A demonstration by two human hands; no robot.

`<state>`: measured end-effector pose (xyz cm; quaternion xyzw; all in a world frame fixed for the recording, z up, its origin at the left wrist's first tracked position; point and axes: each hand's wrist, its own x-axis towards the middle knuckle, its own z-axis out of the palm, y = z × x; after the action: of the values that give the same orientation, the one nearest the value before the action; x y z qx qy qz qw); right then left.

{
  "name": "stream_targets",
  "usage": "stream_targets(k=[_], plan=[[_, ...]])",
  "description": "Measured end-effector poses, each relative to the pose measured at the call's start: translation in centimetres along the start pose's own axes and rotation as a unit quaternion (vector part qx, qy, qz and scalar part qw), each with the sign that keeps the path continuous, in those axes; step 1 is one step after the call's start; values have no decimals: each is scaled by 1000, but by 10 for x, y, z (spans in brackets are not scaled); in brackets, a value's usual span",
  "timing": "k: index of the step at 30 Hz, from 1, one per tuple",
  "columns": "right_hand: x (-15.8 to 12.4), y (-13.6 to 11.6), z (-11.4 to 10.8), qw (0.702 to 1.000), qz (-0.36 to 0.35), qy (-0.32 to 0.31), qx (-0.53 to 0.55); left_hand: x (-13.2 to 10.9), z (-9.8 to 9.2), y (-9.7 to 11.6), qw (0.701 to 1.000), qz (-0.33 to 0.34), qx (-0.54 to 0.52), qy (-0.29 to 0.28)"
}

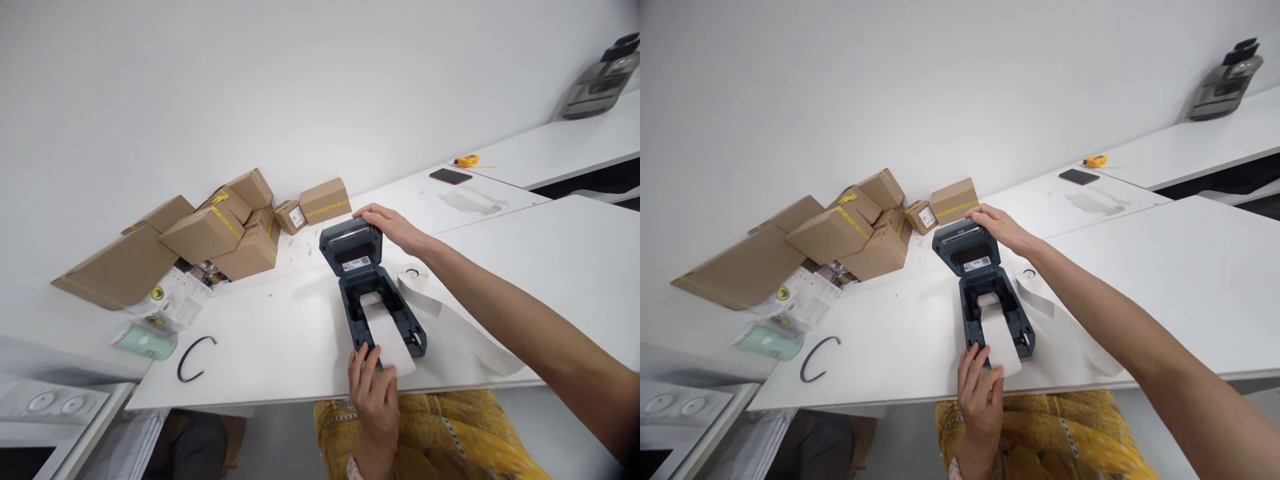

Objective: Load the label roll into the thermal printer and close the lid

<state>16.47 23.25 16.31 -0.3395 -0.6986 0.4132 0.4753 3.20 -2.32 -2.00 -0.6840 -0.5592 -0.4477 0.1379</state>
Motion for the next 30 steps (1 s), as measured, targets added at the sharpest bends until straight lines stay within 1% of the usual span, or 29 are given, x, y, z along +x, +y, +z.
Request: stream_targets(k=[2, 3, 6, 9, 11, 14, 17, 20, 22, 24, 28, 30], plan=[[-35, 0, -5, 999, -18, -31, -4, -2, 1, 4, 999, -1, 27, 30], [-54, 1, -6, 998, -38, -51, -8, -3, 1, 6, 998, -3, 38, 40], [-108, 10, -5, 987, -123, -95, -35, -5, 1, 10, 997, -6, 49, 53], [-149, 24, 4, 978, -151, -93, -111, -6, 0, 11, 997, -4, 50, 59], [-167, 35, 11, 972, -162, -82, -149, -6, 0, 11, 997, 5, 54, 60], [-182, 51, 19, 966, -187, -65, -167, -6, 0, 10, 997, 13, 55, 59], [-189, 65, 25, 964, -205, -45, -166, -6, 1, 10, 997, 13, 54, 59], [-193, 74, 36, 966, -211, 11, -146, -6, 1, 10, 997, 13, 49, 58], [-194, 77, 44, 970, -199, 55, -129, -6, 0, 10, 997, 14, 47, 56], [-196, 78, 50, 973, -182, 82, -113, -7, 0, 10, 997, 16, 45, 57], [-199, 76, 56, 983, -136, 96, -77, -7, 0, 9, 998, 13, 40, 54], [-201, 76, 57, 990, -82, 104, -54, -6, 2, 9, 998, 14, 37, 50]])
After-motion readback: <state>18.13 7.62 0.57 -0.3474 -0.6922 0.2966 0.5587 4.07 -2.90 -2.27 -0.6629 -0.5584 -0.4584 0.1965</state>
